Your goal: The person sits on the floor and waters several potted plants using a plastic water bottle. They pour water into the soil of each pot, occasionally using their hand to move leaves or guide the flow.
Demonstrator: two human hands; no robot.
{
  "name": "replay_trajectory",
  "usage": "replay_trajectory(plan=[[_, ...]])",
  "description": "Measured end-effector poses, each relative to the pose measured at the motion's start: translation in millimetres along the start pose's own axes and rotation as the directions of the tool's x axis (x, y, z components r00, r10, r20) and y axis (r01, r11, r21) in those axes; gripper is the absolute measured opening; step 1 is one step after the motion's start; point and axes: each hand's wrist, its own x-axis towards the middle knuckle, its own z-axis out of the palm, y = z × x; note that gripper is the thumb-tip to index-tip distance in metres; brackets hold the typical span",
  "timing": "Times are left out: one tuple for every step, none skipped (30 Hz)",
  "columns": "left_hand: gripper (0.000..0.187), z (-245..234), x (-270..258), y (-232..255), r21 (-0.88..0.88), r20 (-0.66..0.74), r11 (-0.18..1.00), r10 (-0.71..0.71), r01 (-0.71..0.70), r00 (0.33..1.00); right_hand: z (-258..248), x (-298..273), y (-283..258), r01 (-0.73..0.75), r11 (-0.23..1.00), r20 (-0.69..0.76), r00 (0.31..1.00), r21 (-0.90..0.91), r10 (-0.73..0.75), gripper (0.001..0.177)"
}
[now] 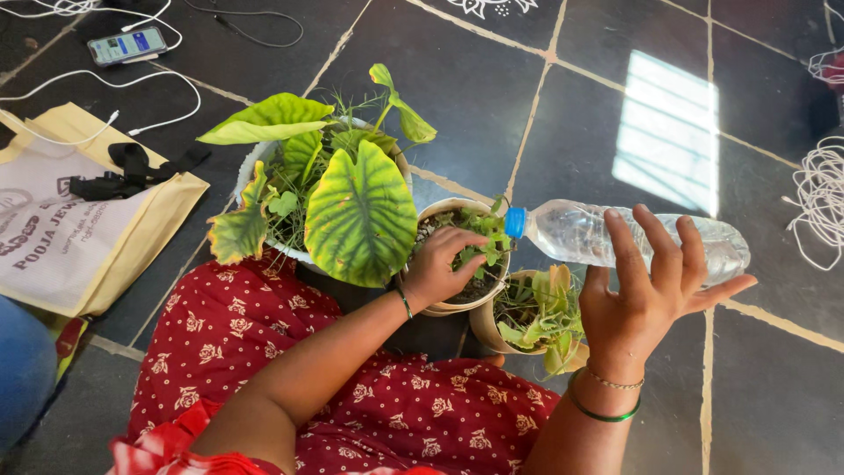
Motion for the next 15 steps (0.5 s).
replay_trajectory(plan=[[0.031,0.6,0.8,-1.9,0.028,0.048,0.999,0.013,-0.015,0.999,0.1,0.0,1.9,0.001,1.0,-0.003,1.0,0.005,-0.001,0.059],[0.038,1.4,1.4,-3.2,0.056,0.097,0.998,0.025,-0.031,0.995,0.3,-0.2,3.2,0.002,1.0,-0.003,1.0,0.007,-0.002,0.058],[0.039,2.3,1.0,-3.5,0.063,0.127,0.998,0.0,-0.008,0.992,-0.1,-0.8,4.3,0.001,1.0,-0.002,1.0,0.009,-0.001,0.058],[0.04,3.2,0.6,-3.3,0.07,0.158,0.997,-0.025,0.014,0.987,-0.5,-1.1,5.3,-0.001,1.0,0.003,1.0,0.007,0.001,0.058],[0.041,3.2,1.5,-3.4,0.081,0.187,0.996,-0.047,0.033,0.981,-0.2,-0.8,5.5,-0.001,1.0,0.003,1.0,0.005,0.001,0.058],[0.039,3.3,2.2,-2.9,0.097,0.199,0.995,-0.044,0.025,0.979,-0.1,-0.3,5.6,-0.001,1.0,0.003,1.0,0.003,0.001,0.058],[0.038,3.0,1.9,-2.0,0.113,0.213,0.993,-0.043,0.019,0.976,-0.1,-0.4,5.0,0.001,1.0,0.003,1.0,0.0,-0.001,0.058],[0.036,2.6,1.4,-1.2,0.13,0.226,0.991,-0.043,0.013,0.973,-0.3,-0.7,4.3,0.004,1.0,0.004,1.0,-0.005,-0.004,0.058],[0.032,2.2,2.2,-1.3,0.13,0.227,0.991,-0.04,0.011,0.973,0.0,-0.1,3.9,0.008,1.0,0.001,1.0,-0.011,-0.008,0.059],[0.029,1.8,2.7,-1.6,0.131,0.229,0.991,-0.038,0.008,0.973,0.2,0.1,3.1,0.014,1.0,-0.002,1.0,-0.02,-0.014,0.06],[0.026,1.8,2.7,-1.9,0.131,0.231,0.991,-0.036,0.006,0.972,0.5,0.8,2.4,0.015,1.0,-0.004,1.0,-0.02,-0.015,0.061],[0.024,2.2,2.6,-2.3,0.134,0.222,0.991,-0.041,0.011,0.974,0.0,0.6,1.8,0.015,1.0,-0.002,1.0,-0.021,-0.015,0.061],[0.022,2.9,2.1,-3.0,0.138,0.215,0.99,-0.046,0.016,0.976,-0.6,0.7,1.7,0.011,1.0,0.0,1.0,-0.013,-0.011,0.061],[0.02,3.8,1.2,-4.0,0.141,0.207,0.99,-0.051,0.021,0.977,-1.1,0.4,1.5,0.007,1.0,0.0,1.0,-0.011,-0.007,0.061],[0.018,4.8,0.4,-5.4,0.146,0.187,0.988,-0.081,0.053,0.979,-1.4,0.7,1.8,0.005,1.0,-0.001,1.0,-0.009,-0.005,0.061]])
